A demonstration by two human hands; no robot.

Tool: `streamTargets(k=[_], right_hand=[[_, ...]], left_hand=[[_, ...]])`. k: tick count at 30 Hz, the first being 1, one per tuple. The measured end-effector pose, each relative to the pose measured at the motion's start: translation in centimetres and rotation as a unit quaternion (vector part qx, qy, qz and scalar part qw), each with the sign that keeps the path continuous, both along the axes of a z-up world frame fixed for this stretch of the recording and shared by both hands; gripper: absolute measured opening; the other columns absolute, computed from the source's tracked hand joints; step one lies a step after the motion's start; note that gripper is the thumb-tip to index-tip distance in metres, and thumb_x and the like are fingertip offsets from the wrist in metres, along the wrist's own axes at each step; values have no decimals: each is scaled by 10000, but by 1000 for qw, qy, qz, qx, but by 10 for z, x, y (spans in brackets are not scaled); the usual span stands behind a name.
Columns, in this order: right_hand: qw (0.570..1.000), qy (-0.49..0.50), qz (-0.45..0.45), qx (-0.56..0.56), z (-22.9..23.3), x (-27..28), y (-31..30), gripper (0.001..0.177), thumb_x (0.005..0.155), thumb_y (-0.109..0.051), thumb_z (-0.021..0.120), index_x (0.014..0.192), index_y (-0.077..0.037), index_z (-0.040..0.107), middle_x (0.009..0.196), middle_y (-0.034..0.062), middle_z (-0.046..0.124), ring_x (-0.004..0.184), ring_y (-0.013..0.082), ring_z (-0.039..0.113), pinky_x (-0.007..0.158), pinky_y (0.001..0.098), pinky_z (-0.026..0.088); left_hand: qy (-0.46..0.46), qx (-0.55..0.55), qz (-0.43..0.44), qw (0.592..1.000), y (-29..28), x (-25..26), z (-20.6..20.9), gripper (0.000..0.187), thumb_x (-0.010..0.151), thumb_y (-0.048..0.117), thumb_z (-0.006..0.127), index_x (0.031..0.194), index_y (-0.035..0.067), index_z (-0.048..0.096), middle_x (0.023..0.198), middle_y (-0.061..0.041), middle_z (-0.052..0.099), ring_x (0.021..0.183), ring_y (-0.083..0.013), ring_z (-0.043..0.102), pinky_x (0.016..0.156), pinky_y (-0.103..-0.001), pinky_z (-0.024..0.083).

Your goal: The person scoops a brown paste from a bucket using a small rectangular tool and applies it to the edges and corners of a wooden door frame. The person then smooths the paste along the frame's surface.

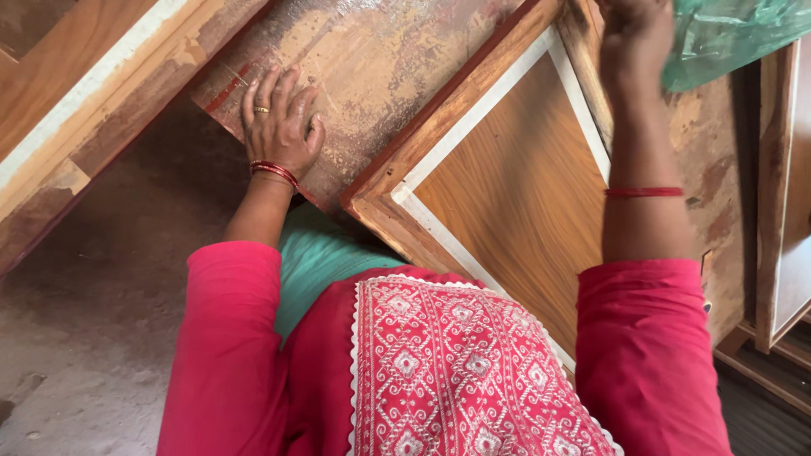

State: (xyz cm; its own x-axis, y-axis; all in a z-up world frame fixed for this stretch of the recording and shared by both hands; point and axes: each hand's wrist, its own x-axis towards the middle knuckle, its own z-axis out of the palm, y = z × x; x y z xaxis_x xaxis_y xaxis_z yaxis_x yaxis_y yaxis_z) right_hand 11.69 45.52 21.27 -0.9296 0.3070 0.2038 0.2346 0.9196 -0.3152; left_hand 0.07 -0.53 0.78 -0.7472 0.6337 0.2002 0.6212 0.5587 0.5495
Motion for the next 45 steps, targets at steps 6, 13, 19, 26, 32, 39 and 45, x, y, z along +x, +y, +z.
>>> streamTargets(k=[6, 13, 19, 26, 32, 39, 45], right_hand=[[969, 68, 116, 208, -20, -20, -31, 578, 679, 164, 481, 1166, 2, 744, 1110, 180, 725, 967, 397, 585, 852, 442, 475], [973, -95, 89, 189, 6, -2, 2, 416, 825, 139, 591, 1116, -81, 792, 1080, 98, 763, 1014, 375, 601, 894, 442, 486], [991, 13, 47, 124, -18, -13, 8, 423, 831, 161, 572, 1132, -41, 790, 1103, 155, 745, 1092, 391, 631, 949, 475, 508], [985, -92, 99, 107, -14, -8, 6, 341, 939, 71, 634, 1169, -117, 804, 1140, 118, 755, 1093, 369, 640, 948, 451, 519], [987, -113, 53, 105, 7, -1, 23, 361, 942, 88, 638, 1177, -122, 813, 1119, 102, 774, 962, 352, 592, 889, 442, 503], [974, -17, 104, 202, -38, 11, -17, 435, 892, 147, 589, 1236, -40, 779, 1229, 115, 755, 1081, 322, 608, 953, 369, 497], [966, -107, 78, 224, 9, 13, -11, 412, 955, 148, 594, 1166, -126, 819, 1183, 32, 773, 1073, 276, 620, 964, 403, 438]], left_hand=[[2, 6, 0, 1000, 1, -2, 1, 326, 969, 247, 723, 1278, 143, 712, 1580, -89, 512, 1525, -304, 366, 1260, -520, 244], [7, -9, 1, 1000, 1, -2, -1, 342, 950, 261, 718, 1272, 146, 716, 1583, -101, 523, 1515, -303, 374, 1246, -527, 237], [9, -7, 2, 1000, 0, 0, -5, 310, 993, 260, 704, 1282, 150, 715, 1583, -83, 521, 1538, -278, 363, 1274, -508, 230], [1, -13, 2, 1000, 0, 0, -1, 310, 990, 256, 709, 1279, 145, 715, 1580, -90, 519, 1538, -288, 363, 1275, -508, 231], [8, 8, 11, 1000, 0, -1, -3, 315, 972, 254, 715, 1268, 147, 729, 1556, -86, 527, 1514, -297, 377, 1254, -513, 241], [5, 5, 3, 1000, 0, 0, -2, 278, 989, 256, 721, 1238, 132, 725, 1560, -87, 530, 1521, -296, 378, 1262, -516, 240], [0, -2, 4, 1000, 2, -1, 1, 322, 965, 249, 709, 1267, 139, 724, 1562, -91, 519, 1517, -299, 365, 1258, -517, 233]])
